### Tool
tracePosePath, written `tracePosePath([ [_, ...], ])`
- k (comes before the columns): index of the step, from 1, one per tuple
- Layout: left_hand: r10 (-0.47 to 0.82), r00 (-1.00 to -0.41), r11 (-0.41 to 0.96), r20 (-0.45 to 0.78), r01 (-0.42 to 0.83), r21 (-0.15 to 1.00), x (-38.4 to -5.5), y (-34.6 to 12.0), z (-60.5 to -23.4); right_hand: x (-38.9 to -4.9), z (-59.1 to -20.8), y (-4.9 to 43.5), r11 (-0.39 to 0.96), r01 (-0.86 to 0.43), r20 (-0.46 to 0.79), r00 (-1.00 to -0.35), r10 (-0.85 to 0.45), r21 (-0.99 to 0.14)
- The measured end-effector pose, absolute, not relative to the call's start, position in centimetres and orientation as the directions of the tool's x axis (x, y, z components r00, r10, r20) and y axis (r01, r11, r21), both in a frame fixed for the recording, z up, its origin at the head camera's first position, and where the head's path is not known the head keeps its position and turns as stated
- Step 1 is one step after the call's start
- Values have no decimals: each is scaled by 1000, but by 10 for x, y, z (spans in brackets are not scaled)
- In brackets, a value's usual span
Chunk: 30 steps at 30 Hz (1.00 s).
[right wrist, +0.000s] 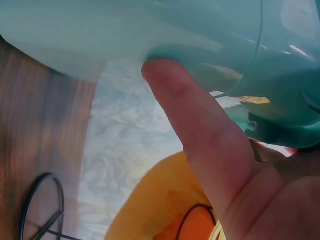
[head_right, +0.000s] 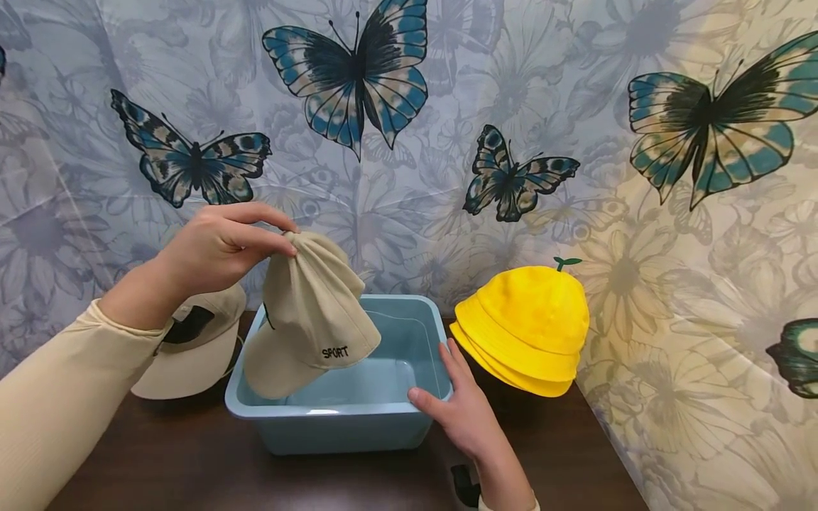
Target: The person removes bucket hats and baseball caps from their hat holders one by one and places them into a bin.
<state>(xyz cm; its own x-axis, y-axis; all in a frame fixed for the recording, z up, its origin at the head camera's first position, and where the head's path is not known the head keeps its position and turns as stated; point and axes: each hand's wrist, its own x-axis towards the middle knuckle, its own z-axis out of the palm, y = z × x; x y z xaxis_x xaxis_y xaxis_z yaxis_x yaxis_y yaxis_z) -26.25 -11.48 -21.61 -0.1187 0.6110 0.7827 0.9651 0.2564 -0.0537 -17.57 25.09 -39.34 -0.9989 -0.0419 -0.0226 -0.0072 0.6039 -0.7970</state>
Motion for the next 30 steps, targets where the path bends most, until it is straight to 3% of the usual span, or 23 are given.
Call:
tracePosePath([
  [7, 628, -141, 238, 766, 971, -16, -264, -105, -223, -178, -393, 251, 612, -60, 19, -997, -72, -789],
  [18, 646, -149, 220, 749, 975, 4, -276, -105, -253, -177, -396, 253, 604, -39, 4, -998, -60, -796],
  [30, 745, -301, 266, 595, 952, 149, -285, -80, -294, -176, -396, 253, 589, -27, -11, -998, -60, -808],
])
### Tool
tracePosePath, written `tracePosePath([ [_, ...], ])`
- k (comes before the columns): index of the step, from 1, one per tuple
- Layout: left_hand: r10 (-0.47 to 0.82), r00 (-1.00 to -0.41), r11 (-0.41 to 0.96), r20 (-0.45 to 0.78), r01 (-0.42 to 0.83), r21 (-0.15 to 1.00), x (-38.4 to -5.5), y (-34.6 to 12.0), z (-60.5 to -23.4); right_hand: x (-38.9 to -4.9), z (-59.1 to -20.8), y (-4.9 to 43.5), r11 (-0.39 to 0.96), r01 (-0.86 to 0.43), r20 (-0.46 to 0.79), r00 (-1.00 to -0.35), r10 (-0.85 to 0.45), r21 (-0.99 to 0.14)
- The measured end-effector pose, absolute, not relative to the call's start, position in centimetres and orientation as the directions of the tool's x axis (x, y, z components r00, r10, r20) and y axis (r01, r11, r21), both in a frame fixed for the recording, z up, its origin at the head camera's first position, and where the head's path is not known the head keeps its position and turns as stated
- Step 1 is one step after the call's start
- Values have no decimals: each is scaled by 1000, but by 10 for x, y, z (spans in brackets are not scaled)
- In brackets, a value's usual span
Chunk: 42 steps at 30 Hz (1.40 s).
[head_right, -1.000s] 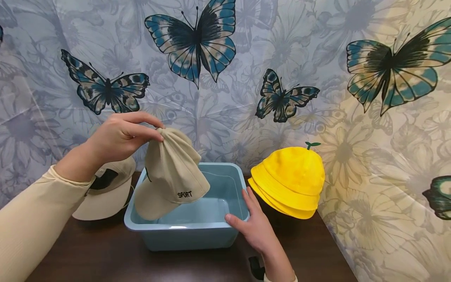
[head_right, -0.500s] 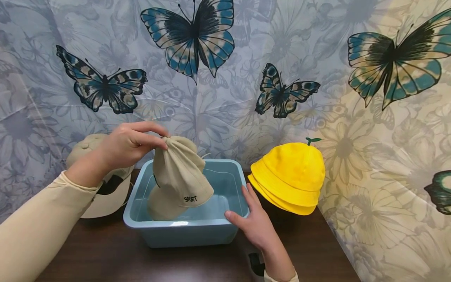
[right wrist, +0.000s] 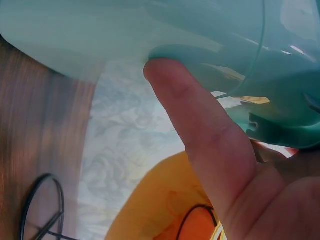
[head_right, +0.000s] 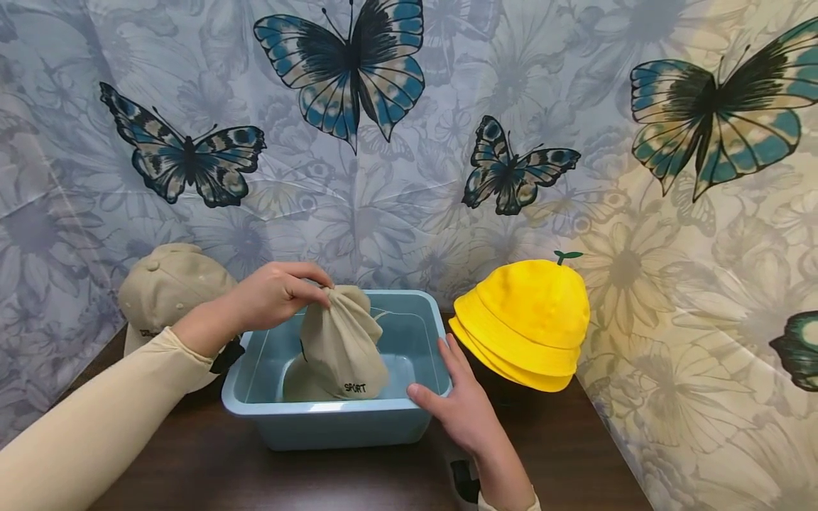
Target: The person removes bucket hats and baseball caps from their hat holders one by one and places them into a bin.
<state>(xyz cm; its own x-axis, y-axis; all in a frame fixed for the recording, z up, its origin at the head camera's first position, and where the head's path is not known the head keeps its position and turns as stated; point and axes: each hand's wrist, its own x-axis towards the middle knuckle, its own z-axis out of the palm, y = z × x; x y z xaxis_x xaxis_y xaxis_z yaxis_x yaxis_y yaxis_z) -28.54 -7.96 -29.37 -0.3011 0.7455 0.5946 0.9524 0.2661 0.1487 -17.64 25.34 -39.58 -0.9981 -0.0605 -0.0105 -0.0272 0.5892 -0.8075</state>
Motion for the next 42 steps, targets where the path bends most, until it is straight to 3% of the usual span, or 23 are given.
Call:
tracePosePath([
  [9, 805, -268, 246, 529, 963, 114, -281, -63, -299, -175, -398, 252, 586, -80, 38, -996, -84, -806],
  [20, 804, -337, 288, 490, 941, 176, -278, -96, -291, -176, -397, 251, 587, -51, 12, -997, -70, -808],
  [26, 845, -324, 283, 426, 946, 157, -283, -74, -307, -176, -397, 254, 586, -49, 13, -998, -65, -809],
  [35, 846, -367, 324, 386, 930, 172, -276, -47, -315, -176, -397, 255, 589, -51, 14, -998, -66, -807],
  [42, 843, -360, 316, 399, 933, 175, -278, -41, -321, -176, -398, 254, 579, -55, 16, -997, -74, -813],
])
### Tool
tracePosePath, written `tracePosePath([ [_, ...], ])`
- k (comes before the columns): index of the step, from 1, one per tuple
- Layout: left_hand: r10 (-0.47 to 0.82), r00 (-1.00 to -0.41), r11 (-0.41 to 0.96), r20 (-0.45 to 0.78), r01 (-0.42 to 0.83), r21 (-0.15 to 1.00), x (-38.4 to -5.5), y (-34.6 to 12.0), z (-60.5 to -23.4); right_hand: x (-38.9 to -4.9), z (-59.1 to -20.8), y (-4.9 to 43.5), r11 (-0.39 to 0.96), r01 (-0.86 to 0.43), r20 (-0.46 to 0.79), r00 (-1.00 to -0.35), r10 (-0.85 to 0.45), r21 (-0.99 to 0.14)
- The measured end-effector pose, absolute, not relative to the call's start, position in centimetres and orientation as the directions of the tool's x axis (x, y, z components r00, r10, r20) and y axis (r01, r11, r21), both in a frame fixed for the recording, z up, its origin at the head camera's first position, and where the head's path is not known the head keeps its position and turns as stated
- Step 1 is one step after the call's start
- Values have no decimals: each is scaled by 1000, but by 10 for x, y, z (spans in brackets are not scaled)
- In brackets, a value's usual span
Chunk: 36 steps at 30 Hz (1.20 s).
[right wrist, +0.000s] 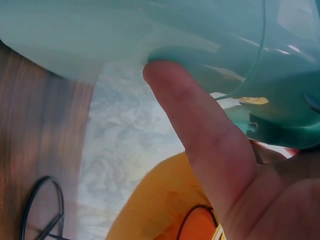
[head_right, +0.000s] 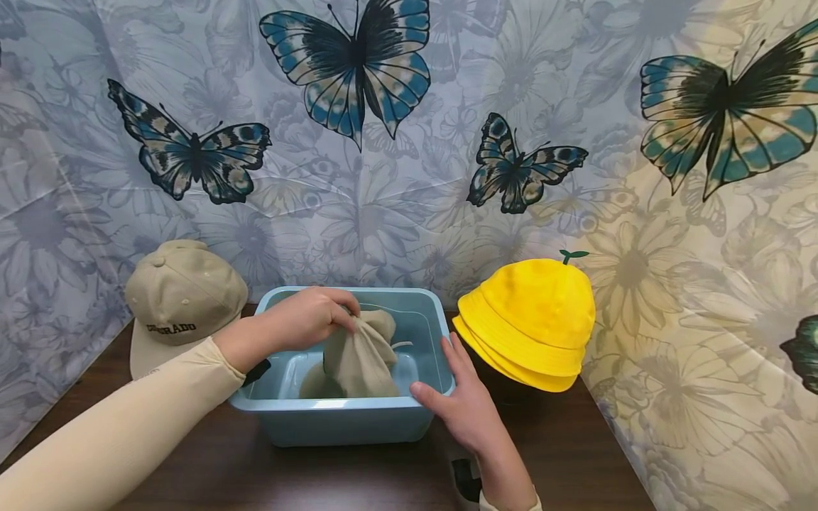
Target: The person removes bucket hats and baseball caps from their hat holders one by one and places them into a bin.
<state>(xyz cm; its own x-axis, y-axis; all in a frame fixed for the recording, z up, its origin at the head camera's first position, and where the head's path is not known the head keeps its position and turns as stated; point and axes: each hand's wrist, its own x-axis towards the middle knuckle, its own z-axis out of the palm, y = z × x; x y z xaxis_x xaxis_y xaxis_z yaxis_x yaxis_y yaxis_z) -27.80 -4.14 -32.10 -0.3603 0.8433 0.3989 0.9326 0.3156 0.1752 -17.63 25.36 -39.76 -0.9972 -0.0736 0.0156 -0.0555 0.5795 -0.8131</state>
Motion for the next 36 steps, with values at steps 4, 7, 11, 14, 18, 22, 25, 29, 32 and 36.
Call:
tracePosePath([
  [4, 857, -390, 344, 336, 920, 189, -275, -41, -319, -176, -397, 252, 584, -60, 19, -997, -76, -809],
  [7, 862, -431, 388, 267, 900, 198, -271, -43, -316, -176, -396, 251, 586, -64, 22, -997, -79, -808],
  [11, 860, -460, 423, 220, 885, 198, -268, -46, -313, -177, -395, 250, 587, -68, 24, -996, -82, -807],
  [14, 855, -475, 436, 206, 876, 207, -266, -51, -311, -177, -396, 250, 584, -66, 23, -997, -80, -809],
  [18, 848, -493, 454, 193, 865, 216, -264, -58, -309, -176, -396, 251, 579, -69, 24, -996, -84, -812],
  [22, 839, -510, 468, 188, 854, 228, -263, -63, -307, -177, -397, 252, 579, -70, 24, -996, -86, -812],
  [25, 829, -528, 482, 183, 842, 242, -262, -67, -306, -176, -397, 253, 577, -70, 25, -996, -86, -814],
  [29, 814, -555, 508, 173, 824, 251, -261, -74, -304, -176, -397, 252, 576, -80, 35, -995, -90, -813],
  [32, 800, -580, 535, 152, 805, 258, -259, -81, -302, -176, -398, 253, 579, -86, 41, -995, -91, -811],
  [36, 783, -607, 562, 135, 784, 264, -258, -92, -300, -175, -398, 254, 582, -85, 42, -995, -87, -809],
])
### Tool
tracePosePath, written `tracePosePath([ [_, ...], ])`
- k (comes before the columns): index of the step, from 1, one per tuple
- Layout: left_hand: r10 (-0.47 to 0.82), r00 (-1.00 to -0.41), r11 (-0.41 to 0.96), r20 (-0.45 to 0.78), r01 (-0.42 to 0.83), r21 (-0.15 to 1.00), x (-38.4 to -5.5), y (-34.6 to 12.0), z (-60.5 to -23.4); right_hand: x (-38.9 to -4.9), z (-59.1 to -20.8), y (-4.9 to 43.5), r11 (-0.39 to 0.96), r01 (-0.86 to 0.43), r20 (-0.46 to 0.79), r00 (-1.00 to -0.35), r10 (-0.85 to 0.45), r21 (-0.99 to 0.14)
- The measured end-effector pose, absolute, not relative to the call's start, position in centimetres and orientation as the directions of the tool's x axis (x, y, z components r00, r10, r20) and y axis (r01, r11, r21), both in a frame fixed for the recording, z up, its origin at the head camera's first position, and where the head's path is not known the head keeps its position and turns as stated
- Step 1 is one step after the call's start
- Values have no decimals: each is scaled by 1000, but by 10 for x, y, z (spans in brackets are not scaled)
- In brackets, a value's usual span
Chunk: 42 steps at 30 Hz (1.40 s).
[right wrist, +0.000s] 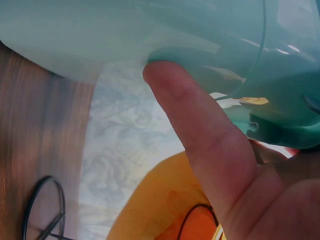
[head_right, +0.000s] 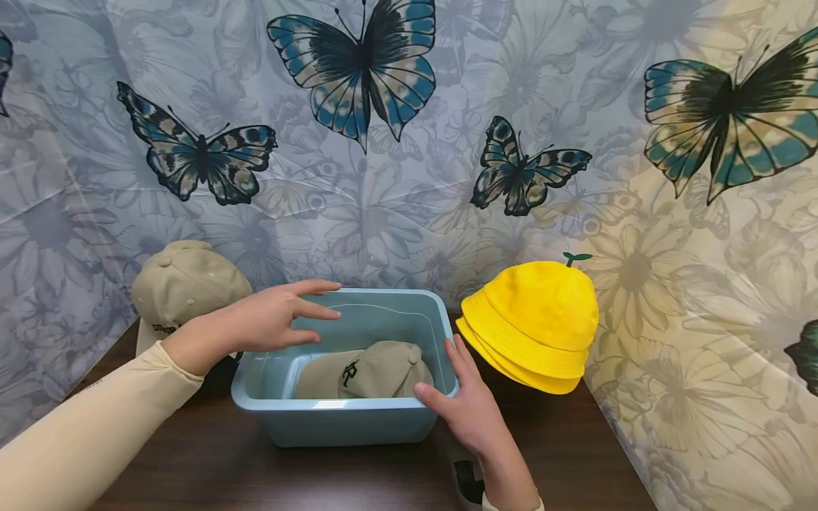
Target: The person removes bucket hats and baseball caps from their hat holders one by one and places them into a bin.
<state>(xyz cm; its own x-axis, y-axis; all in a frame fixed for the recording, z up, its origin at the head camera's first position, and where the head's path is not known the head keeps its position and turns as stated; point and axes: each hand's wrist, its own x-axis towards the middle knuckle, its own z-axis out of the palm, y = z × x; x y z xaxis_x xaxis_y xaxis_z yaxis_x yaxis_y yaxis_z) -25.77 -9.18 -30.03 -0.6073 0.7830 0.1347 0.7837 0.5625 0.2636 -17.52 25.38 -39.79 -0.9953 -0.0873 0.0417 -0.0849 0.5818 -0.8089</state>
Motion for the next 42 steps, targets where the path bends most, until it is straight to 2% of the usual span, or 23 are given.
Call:
tracePosePath([
  [7, 752, -630, 577, 194, 772, 267, -256, -117, -305, -175, -397, 254, 583, -69, 29, -996, -79, -810],
  [15, 622, -741, 680, 254, 672, 295, -240, -154, -313, -176, -397, 253, 590, -57, 16, -997, -74, -805],
  [22, 445, -826, 761, 347, 553, 340, -219, -185, -318, -175, -395, 254, 603, -66, 21, -996, -81, -795],
  [29, 367, -803, 789, 470, 537, 300, -211, -207, -324, -176, -396, 255, 611, -78, 32, -996, -85, -788],
  [37, 317, -789, 802, 526, 519, 295, -209, -227, -329, -178, -398, 254, 601, -74, 23, -995, -93, -796],
  [42, 241, -808, 804, 538, 477, 355, -209, -240, -327, -179, -398, 254, 604, -77, 24, -995, -95, -794],
])
